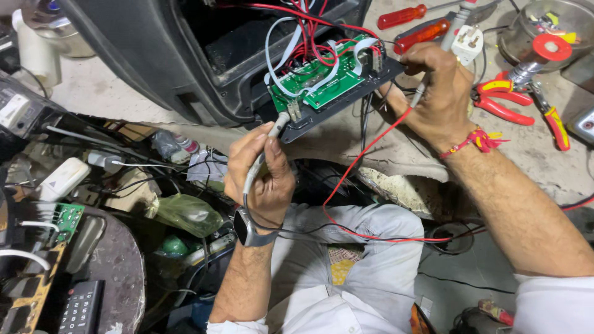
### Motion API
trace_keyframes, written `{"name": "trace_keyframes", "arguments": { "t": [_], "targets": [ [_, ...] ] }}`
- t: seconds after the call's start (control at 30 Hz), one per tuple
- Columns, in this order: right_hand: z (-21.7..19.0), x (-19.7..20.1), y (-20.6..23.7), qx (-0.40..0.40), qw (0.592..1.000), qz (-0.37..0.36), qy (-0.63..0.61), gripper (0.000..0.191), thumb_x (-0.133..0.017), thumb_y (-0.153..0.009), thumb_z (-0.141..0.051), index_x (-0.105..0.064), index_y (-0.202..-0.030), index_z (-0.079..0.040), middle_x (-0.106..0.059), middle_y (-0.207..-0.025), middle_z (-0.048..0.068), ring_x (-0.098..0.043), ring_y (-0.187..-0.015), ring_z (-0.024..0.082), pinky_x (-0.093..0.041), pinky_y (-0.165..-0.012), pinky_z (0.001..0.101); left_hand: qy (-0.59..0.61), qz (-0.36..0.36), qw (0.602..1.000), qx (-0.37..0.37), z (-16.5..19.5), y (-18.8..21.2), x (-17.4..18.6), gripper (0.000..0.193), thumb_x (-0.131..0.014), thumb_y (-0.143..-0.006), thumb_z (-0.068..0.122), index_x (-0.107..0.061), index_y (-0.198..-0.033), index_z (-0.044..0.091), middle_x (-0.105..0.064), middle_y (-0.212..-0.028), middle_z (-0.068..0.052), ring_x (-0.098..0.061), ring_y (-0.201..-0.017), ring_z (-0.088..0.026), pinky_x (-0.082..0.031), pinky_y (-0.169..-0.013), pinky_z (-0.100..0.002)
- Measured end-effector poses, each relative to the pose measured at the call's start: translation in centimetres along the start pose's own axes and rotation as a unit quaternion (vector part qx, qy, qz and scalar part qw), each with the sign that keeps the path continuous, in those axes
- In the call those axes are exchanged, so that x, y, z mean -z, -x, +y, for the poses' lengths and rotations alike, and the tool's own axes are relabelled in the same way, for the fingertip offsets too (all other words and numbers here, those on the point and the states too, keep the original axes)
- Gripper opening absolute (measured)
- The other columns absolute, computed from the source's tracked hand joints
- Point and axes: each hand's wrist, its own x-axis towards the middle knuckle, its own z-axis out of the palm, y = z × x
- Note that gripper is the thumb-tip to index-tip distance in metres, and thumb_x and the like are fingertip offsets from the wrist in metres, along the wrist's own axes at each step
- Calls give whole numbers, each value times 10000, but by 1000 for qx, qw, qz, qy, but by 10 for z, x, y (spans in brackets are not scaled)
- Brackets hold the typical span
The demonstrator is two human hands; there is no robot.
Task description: The person uses a multimeter to test various points on a green circuit board attached to a black plastic housing. They repeatedly place the probes on different components and connectors while seated on the floor in a cluttered workspace.
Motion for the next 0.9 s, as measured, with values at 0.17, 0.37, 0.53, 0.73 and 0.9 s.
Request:
{"name": "trace_keyframes", "arguments": {
  "t": [0.17, 0.37, 0.53, 0.73, 0.9],
  "targets": [
    [3, -7, 0, -1, 1000, 12, -6, 536, -923, -1025, -49, -425, -1223, -16, -683, -1094, 161, -749, -941, 271, -620, -796, 338, 10, 24, 1000, 3, -5, 0, -3, 201, -663, -1067, 43, -520, -1206, 25, -722, -1132, -205, -773, -989, -275, -645, -809, -316],
    [7, -10, 1, -7, 1000, 10, -17, 540, -889, -979, -98, -420, -1235, -19, -683, -1040, 172, -738, -882, 260, -608, -746, 330, 16, 20, 1000, 11, -6, -1, 0, 212, -668, -1065, 44, -520, -1217, 41, -723, -1131, -201, -775, -1003, -272, -643, -820, -313],
    [8, -9, 0, -14, 999, 15, -36, 558, -917, -998, -109, -416, -1229, -25, -690, -1049, 177, -741, -881, 254, -616, -743, 326, 22, 17, 999, 21, -5, -2, -1, 211, -663, -1067, 39, -518, -1219, 51, -719, -1135, -197, -770, -1000, -264, -640, -815, -308],
    [4, -8, -5, 16, 1000, 8, -12, 593, -931, -970, -171, -406, -1206, -24, -686, -1035, 193, -731, -876, 282, -591, -698, 337, 28, 18, 999, 25, -7, 2, -1, 206, -656, -1075, 41, -512, -1222, 50, -713, -1153, -191, -769, -1012, -257, -641, -826, -304],
    [5, -7, -2, 13, 1000, 9, -6, 582, -920, -1004, -170, -396, -1216, -33, -694, -1043, 181, -733, -834, 262, -586, -698, 336, 45, 18, 998, 31, -6, 2, -3, 198, -653, -1068, 34, -517, -1212, 43, -712, -1148, -200, -777, -989, -253, -655, -784, -289]
  ]
}}
